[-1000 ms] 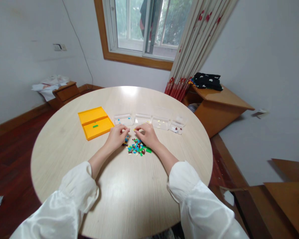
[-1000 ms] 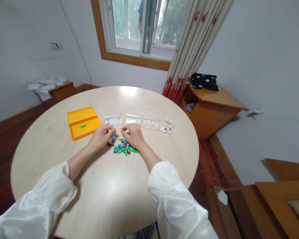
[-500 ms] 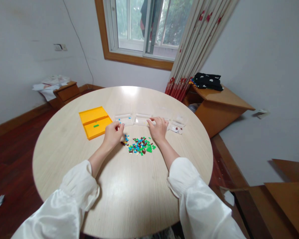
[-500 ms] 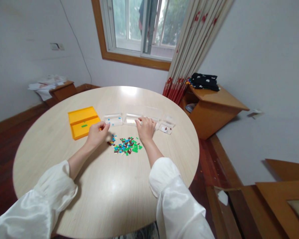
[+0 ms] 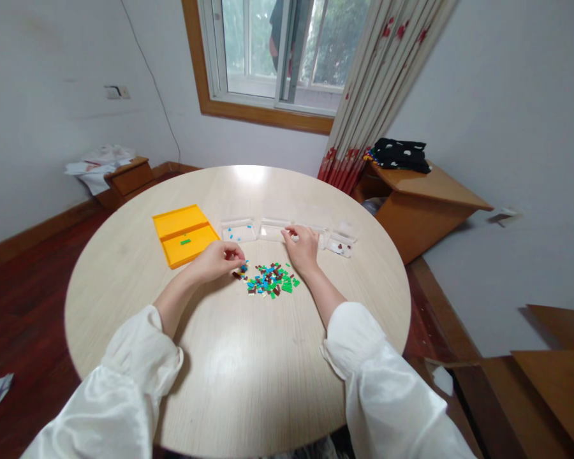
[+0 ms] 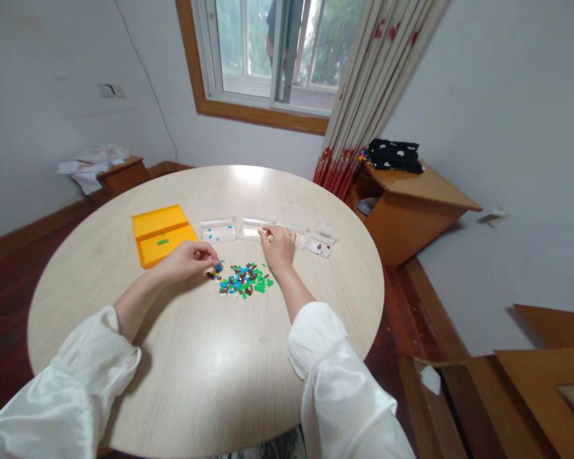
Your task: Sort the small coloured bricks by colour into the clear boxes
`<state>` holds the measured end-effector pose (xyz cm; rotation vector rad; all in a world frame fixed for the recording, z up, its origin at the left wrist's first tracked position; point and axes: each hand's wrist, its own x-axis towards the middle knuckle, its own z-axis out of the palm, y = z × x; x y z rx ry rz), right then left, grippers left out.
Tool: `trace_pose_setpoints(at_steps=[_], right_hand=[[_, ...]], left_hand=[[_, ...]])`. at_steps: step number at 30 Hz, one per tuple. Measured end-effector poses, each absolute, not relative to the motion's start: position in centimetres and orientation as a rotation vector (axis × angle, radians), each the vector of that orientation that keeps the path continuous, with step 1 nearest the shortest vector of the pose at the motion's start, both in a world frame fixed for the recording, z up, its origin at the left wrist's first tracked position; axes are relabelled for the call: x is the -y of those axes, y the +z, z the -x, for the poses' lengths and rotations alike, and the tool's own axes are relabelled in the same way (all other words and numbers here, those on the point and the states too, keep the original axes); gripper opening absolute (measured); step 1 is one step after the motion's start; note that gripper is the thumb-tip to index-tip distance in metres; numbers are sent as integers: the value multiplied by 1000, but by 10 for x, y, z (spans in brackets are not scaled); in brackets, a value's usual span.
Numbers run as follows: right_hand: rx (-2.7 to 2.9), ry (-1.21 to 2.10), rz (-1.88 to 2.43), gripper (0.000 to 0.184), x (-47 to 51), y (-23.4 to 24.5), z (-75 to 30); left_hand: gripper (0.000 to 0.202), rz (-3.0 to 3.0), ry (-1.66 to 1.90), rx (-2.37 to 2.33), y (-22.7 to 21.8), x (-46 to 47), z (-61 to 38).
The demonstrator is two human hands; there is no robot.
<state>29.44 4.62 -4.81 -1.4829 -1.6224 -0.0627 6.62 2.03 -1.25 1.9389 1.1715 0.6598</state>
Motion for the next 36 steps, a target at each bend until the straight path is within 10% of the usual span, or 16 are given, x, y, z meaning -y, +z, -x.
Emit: trace_pose_setpoints(at_steps=[17, 36], right_hand=[[1612, 11, 1426, 15, -47, -48, -294], [1813, 134, 1214, 14, -30, -40, -274]], left_hand=[[19, -2117, 335, -1166, -16, -21, -64], [5, -1848, 1039, -1316, -13, -23, -75]])
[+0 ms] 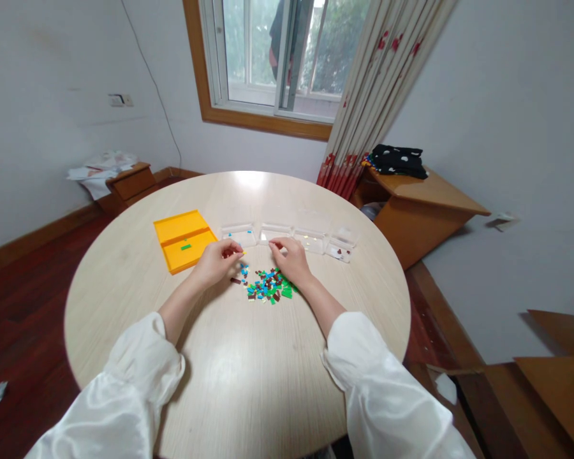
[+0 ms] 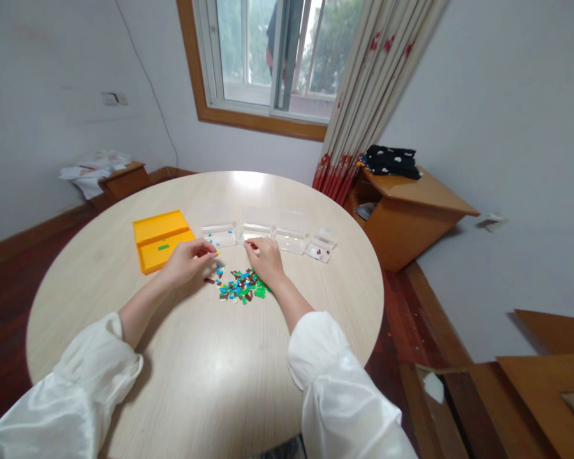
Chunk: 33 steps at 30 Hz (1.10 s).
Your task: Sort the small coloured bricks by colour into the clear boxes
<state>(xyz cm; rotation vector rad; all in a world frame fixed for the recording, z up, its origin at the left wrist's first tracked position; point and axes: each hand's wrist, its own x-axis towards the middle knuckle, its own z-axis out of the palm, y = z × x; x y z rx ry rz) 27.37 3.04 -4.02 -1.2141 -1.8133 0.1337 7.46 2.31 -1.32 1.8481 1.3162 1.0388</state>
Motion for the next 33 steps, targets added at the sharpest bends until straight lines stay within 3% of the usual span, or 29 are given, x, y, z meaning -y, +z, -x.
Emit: trace_pose_setpoints(at_steps=[6, 23, 33], right_hand=[[2000, 267, 973, 14, -13, -31, -257], [1992, 263, 998, 8, -11, -29, -255], [1628, 107, 1227, 13, -33, -40, -280]], left_hand=[[9, -1920, 1012, -1358, -11, -19, -81], [11, -1886, 1034, -1224, -16, -18, -86], [47, -1709, 1096, -1320, -12, -16, -82]])
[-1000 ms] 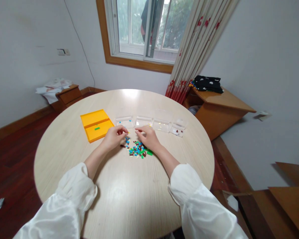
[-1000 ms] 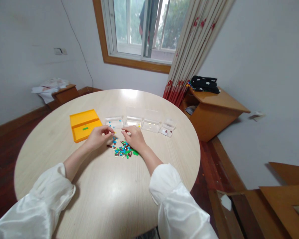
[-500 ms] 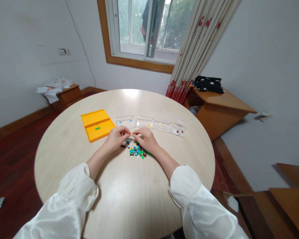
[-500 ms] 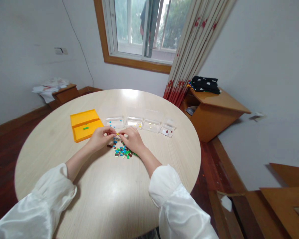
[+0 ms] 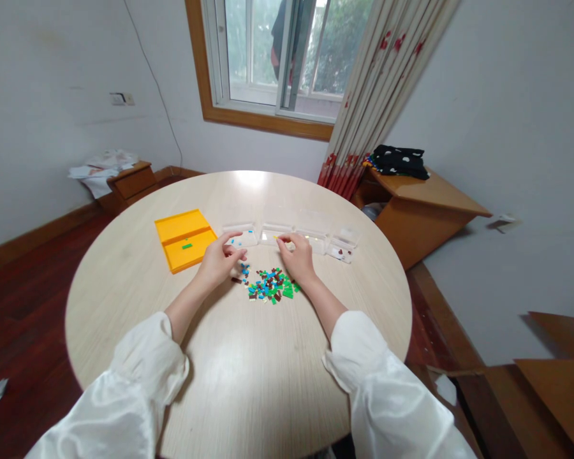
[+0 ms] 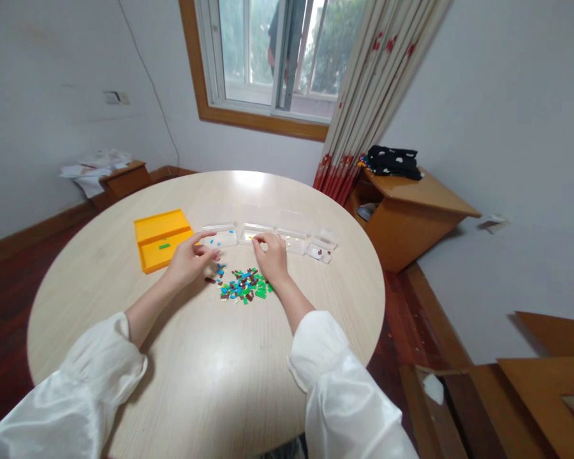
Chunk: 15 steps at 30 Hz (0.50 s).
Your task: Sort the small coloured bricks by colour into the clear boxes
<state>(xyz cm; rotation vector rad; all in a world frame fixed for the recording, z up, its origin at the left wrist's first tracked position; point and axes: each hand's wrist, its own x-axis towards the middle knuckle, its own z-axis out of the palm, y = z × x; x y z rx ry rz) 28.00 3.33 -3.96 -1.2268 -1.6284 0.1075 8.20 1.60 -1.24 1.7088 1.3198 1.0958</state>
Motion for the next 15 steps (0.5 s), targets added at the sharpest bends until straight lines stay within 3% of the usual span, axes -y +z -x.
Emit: trace_pose_setpoints(at_steps=[4, 9, 15], right_hand=[[1473, 127, 1334, 14, -46, -44, -294], [1394, 217, 1311, 18, -52, -47, -299], [1405, 197, 1294, 17, -50, -46, -298]], left_hand=[[25, -1693, 1035, -1401, -13, -16, -83], [33, -1830, 961, -1369, -16, -16, -82], [21, -1928, 673, -1123, -12, -11, -83]])
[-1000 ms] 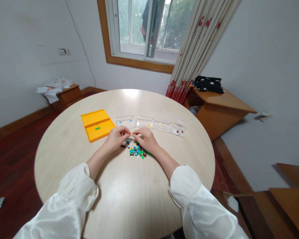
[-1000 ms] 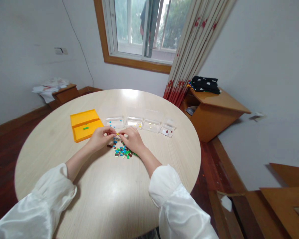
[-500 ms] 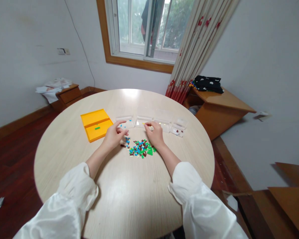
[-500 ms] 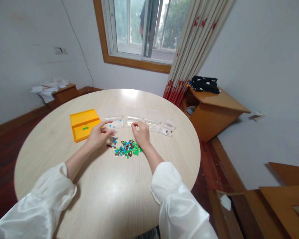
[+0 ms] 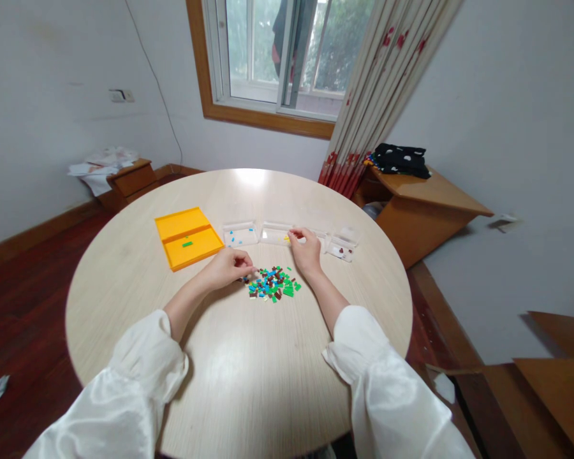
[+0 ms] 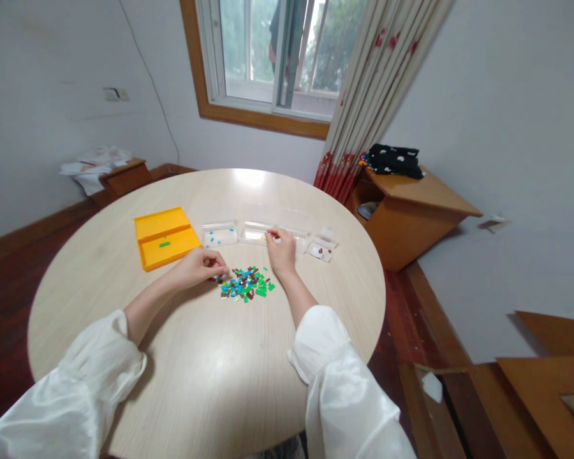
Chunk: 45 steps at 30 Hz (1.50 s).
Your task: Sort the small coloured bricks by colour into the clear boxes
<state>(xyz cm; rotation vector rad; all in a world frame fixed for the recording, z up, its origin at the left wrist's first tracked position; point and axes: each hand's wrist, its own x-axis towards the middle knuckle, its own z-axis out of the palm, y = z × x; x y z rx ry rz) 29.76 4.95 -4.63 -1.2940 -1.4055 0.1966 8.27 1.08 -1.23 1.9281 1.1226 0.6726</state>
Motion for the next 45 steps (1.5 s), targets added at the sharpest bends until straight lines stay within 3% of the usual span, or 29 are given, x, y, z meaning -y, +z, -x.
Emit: trace_pose_setpoints(at_steps=[7, 30, 45], right_hand=[[1450, 176, 1299, 16, -48, -47, -296], [1494, 186, 1253, 13, -46, -47, -291], [1642, 198, 1188, 10, -33, -41, -277]], left_hand=[[9, -1999, 513, -1029, -13, -11, -78], [14, -2063, 351, -1030, -13, -10, -79], [13, -2145, 526, -1114, -18, -12, -81]])
